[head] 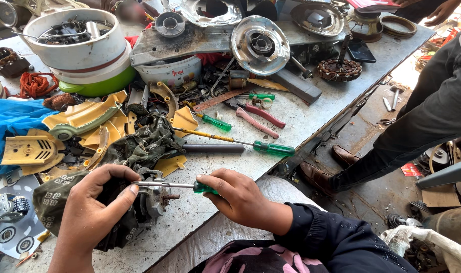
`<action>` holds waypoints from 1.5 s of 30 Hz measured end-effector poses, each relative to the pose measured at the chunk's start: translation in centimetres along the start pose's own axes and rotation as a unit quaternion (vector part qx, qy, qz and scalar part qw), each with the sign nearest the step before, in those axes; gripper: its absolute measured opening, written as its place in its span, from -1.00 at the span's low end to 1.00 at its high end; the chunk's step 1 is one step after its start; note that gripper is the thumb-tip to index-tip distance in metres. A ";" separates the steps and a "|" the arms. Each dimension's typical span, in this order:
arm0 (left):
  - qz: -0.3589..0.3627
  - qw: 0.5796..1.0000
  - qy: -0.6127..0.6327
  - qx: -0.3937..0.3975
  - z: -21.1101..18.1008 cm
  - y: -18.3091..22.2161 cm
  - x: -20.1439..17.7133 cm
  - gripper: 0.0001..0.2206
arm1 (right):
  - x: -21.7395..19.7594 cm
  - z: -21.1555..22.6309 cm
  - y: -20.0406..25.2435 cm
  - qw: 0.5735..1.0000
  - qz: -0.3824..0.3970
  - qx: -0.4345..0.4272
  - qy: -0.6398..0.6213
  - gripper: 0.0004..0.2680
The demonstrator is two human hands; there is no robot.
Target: The person uses various screwdrivers and pliers to disassemble and repair an electric motor on a workbench filled with tools and appliance parts.
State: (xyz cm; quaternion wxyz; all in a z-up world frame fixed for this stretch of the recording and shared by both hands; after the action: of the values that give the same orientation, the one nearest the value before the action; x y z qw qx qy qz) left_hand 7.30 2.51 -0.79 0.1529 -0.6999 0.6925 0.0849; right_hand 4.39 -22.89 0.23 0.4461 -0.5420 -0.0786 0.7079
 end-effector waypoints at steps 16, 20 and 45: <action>-0.017 0.999 -0.012 0.046 0.0 0.0 -0.7 -0.85 | 0.8 -0.3 -0.1 1.000 0.021 0.019 -0.006 -0.62; -0.022 0.997 0.006 0.079 -0.3 0.1 -0.7 -0.85 | 1.0 -0.7 0.1 0.999 0.027 0.017 0.007 -0.62; -0.129 0.953 -0.237 0.138 -4.8 0.7 -0.4 -0.68 | 5.3 -8.0 2.8 0.827 0.149 0.312 -0.444 -0.64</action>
State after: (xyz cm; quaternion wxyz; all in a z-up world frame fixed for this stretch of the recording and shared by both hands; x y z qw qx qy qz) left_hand 6.17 1.29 3.74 0.4171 -0.7153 0.5449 0.1317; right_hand 9.47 -23.75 -8.35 0.3979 -0.0060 0.0387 0.9166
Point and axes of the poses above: each hand's wrist, its own y-axis away from the middle knuckle, its own x-axis out of the palm, z = x × y, the point moved 10 cm from there along -y, towards the middle knuckle, and after that the axes turned 4 degrees about z, right-handed, at the moved point
